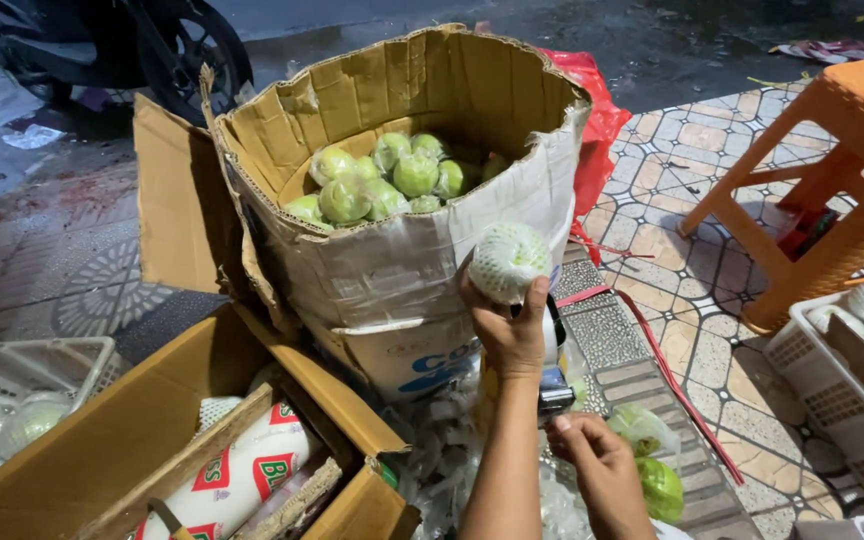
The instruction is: Wrapping individual guavas in protective foam nets and packing them into a cardboard box.
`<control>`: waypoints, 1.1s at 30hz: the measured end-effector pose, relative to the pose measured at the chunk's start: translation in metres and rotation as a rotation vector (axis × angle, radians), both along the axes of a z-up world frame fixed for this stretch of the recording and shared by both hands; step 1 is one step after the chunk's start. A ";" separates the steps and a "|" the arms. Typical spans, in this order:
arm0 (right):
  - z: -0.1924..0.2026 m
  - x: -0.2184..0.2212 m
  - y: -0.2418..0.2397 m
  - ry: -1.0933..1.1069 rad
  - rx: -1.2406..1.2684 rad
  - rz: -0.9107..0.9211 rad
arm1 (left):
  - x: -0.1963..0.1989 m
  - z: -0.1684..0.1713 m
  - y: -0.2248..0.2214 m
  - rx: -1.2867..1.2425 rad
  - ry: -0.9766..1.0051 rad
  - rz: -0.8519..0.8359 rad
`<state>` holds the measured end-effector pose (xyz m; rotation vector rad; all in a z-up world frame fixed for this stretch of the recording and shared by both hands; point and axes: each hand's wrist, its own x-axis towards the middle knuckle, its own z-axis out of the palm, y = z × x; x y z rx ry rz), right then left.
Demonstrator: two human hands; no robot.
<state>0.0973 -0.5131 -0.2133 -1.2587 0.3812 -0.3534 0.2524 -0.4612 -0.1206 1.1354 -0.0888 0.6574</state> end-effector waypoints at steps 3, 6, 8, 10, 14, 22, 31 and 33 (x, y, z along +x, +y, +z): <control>-0.006 0.007 -0.001 0.025 -0.049 -0.009 | 0.000 -0.001 0.001 -0.033 0.019 -0.034; 0.009 0.007 -0.001 0.056 -0.079 0.033 | -0.002 -0.001 0.005 -0.018 0.019 -0.052; 0.017 0.009 -0.003 0.126 -0.101 0.084 | -0.002 0.002 0.008 0.032 -0.002 -0.042; 0.022 0.012 -0.008 0.191 -0.097 0.098 | -0.001 0.003 0.008 -0.006 -0.012 -0.060; 0.009 0.021 -0.015 0.240 -0.094 0.122 | -0.001 0.007 0.014 0.020 -0.032 -0.078; -0.006 0.014 -0.029 0.283 -0.203 0.249 | -0.013 0.011 0.030 0.084 0.081 -0.069; 0.143 0.000 0.007 0.024 -0.182 0.493 | -0.043 0.093 0.101 -0.248 0.244 -0.410; 0.181 -0.001 0.023 -0.119 -0.210 0.575 | -0.058 0.117 0.132 -0.266 0.189 -0.441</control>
